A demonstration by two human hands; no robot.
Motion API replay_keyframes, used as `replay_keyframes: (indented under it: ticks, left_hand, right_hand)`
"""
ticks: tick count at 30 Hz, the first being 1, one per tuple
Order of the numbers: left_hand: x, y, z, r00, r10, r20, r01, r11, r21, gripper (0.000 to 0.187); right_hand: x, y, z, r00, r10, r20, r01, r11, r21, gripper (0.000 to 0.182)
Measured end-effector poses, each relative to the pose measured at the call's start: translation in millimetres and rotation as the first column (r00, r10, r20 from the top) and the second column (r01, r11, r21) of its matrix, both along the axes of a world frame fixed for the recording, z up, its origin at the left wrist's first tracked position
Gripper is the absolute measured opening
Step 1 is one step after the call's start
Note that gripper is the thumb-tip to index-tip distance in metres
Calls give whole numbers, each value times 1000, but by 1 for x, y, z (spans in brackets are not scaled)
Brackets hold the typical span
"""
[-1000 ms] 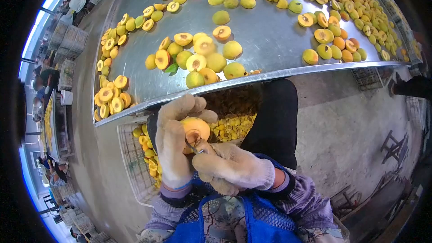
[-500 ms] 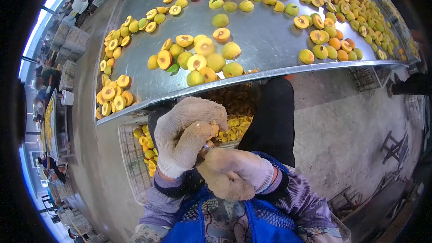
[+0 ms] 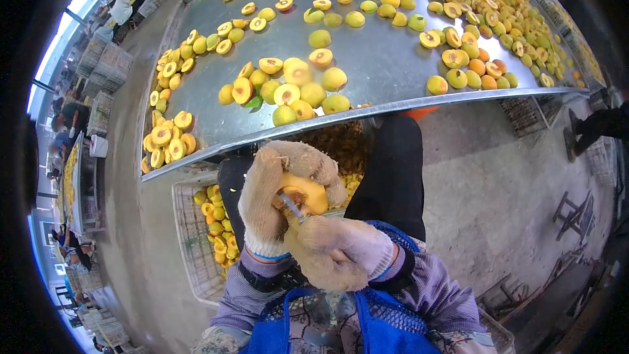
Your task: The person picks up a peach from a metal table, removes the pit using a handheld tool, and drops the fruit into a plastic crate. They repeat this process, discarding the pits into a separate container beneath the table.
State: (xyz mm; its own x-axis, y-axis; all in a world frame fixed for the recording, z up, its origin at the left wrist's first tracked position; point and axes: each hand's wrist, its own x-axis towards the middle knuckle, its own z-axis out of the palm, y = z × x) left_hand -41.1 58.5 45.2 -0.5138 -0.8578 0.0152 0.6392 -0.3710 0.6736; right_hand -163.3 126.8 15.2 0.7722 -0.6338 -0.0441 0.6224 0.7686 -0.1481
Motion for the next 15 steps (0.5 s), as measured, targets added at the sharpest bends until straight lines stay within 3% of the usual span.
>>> replay_keyframes:
  ticks: [4,6,9,10,11,12,13,14,15]
  left_hand:
    - [5,0,-3,998,-56,-37,57,998,25,42]
    - [7,1,-4,992,-87,-93,98,988,118,43]
    - [6,1,-8,986,-100,-137,115,988,107,42]
    - [2,0,-14,985,-104,-138,119,987,106,42]
    - [-4,-2,-19,925,-183,-334,272,931,242,42]
    - [-7,-3,-21,823,-216,-525,434,835,337,42]
    - [-5,-1,-18,950,-224,-216,291,886,362,41]
    - [-1,-2,-19,948,-230,-219,297,885,358,41]
    - [4,-5,-20,985,-167,33,158,969,188,41]
  right_hand:
    - [4,-2,6,998,32,61,-27,997,-77,36]
    - [5,0,8,997,33,62,-27,995,-96,36]
    - [2,1,0,998,56,19,-55,998,-29,35]
    - [0,-3,-8,995,101,6,-96,961,-258,33]
    - [-1,-4,-12,990,141,-16,-132,873,-470,31]
    - [-1,-3,-11,990,138,-16,-129,874,-469,31]
    - [-2,-3,-7,988,153,-2,-144,924,-355,27]
    - [-4,-2,-3,986,168,12,-160,958,-237,24]
    - [-4,4,-2,996,74,-55,-74,997,-3,20]
